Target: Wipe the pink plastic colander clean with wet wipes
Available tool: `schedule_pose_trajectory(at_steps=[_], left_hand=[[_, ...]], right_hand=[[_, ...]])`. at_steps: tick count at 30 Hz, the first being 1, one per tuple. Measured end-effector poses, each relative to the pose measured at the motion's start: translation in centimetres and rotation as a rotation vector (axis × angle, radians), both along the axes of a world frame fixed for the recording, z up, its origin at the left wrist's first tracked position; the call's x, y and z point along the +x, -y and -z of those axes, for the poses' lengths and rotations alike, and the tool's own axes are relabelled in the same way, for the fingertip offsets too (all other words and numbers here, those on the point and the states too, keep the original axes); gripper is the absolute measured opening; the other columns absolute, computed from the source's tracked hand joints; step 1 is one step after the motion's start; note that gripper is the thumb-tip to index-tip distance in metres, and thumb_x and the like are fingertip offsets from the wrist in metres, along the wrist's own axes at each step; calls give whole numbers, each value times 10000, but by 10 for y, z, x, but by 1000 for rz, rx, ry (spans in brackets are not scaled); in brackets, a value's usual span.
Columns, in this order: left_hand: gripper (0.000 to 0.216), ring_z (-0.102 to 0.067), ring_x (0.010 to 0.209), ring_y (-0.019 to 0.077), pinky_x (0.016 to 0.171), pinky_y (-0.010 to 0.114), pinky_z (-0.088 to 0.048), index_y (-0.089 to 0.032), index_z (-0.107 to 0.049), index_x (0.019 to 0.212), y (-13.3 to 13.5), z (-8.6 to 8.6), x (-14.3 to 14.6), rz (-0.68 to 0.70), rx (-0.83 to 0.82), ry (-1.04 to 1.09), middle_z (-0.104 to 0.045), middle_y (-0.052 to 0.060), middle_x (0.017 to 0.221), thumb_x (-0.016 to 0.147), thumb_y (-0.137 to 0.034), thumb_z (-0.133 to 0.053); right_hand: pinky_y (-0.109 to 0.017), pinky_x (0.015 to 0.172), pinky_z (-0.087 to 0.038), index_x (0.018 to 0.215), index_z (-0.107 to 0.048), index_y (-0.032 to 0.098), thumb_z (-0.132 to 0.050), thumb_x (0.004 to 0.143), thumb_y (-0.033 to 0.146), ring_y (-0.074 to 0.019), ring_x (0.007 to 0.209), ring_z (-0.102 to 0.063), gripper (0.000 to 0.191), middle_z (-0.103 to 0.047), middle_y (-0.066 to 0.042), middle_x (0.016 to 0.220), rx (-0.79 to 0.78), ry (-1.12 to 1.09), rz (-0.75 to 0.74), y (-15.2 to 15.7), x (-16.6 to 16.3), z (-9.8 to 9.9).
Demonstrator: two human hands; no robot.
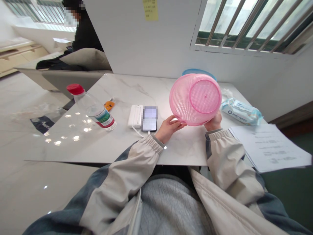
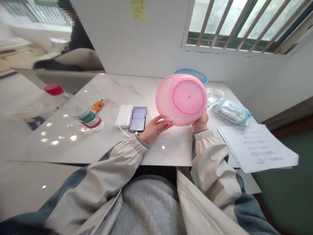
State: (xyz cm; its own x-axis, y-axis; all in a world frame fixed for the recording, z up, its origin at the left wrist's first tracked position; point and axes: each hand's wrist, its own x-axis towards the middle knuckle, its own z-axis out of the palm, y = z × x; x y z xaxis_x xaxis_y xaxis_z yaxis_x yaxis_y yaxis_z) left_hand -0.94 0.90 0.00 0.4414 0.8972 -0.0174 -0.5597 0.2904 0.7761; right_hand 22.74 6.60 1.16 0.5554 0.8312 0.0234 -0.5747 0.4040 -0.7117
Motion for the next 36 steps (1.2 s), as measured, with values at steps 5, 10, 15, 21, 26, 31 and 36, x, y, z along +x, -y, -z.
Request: schedule_pose_trajectory(at_steps=[5, 10, 15, 21, 26, 31, 36], left_hand=[[398, -801, 993, 214, 1200, 494, -497, -133, -685, 1112, -1, 1, 0, 2, -20, 2, -811, 103, 1020, 780, -176, -901], [389, -803, 982, 208, 1197, 482, -500, -140, -694, 1107, 0, -3, 0, 1, -22, 15, -813, 91, 1004, 777, -157, -898], [335, -803, 1032, 233, 1218, 474, -475, -116, -688, 1074, 1, -7, 0, 27, -37, 53, -807, 126, 1057, 819, -205, -886], [344, -805, 1023, 221, 1224, 463, -470, -133, -685, 1074, 2, -7, -1, 52, -67, 86, -812, 99, 1049, 817, -215, -898], [386, -798, 1031, 213, 1215, 462, -483, -153, -715, 1112, 4, -10, -1, 79, -16, 92, -814, 81, 1074, 803, -254, -923], [458, -796, 1018, 223, 1166, 475, -521, -173, -719, 1145, 6, -13, 0, 98, 46, 81, -806, 87, 1109, 780, -327, -948], [496, -802, 1001, 251, 1070, 474, -578, -204, -710, 1202, 9, -15, 1, 135, 94, 39, -787, 90, 1160, 797, -386, -932]], right_hand=[[-294, 1017, -567, 978, -723, 185, -369, 1099, 215, -143, 886, -670, 376, -752, 2, 911, 0, 6, -32, 2, -2, -3], [-302, 1051, -546, 993, -727, 163, -333, 1106, 196, -147, 917, -690, 411, -757, -18, 955, 22, 25, -53, 3, -4, -5], [-319, 1047, -548, 1019, -728, 178, -344, 1104, 216, -153, 907, -688, 395, -757, -15, 961, 21, -7, -77, 3, -2, -6], [-310, 1066, -535, 984, -721, 169, -328, 1103, 196, -149, 870, -684, 411, -753, -15, 909, 16, -1, -48, 3, -2, -3], [-339, 1091, -538, 1061, -734, 169, -338, 1087, 199, -166, 983, -706, 398, -764, -37, 1011, 26, 0, -62, 3, -2, -1], [-394, 1099, -554, 1040, -743, 198, -378, 1063, 219, -191, 1023, -709, 367, -761, -23, 983, 32, 17, -68, 4, 1, 3], [-389, 1126, -538, 973, -748, 179, -400, 1037, 253, -189, 970, -715, 362, -776, -50, 1005, -4, 18, -74, 4, 1, 7]])
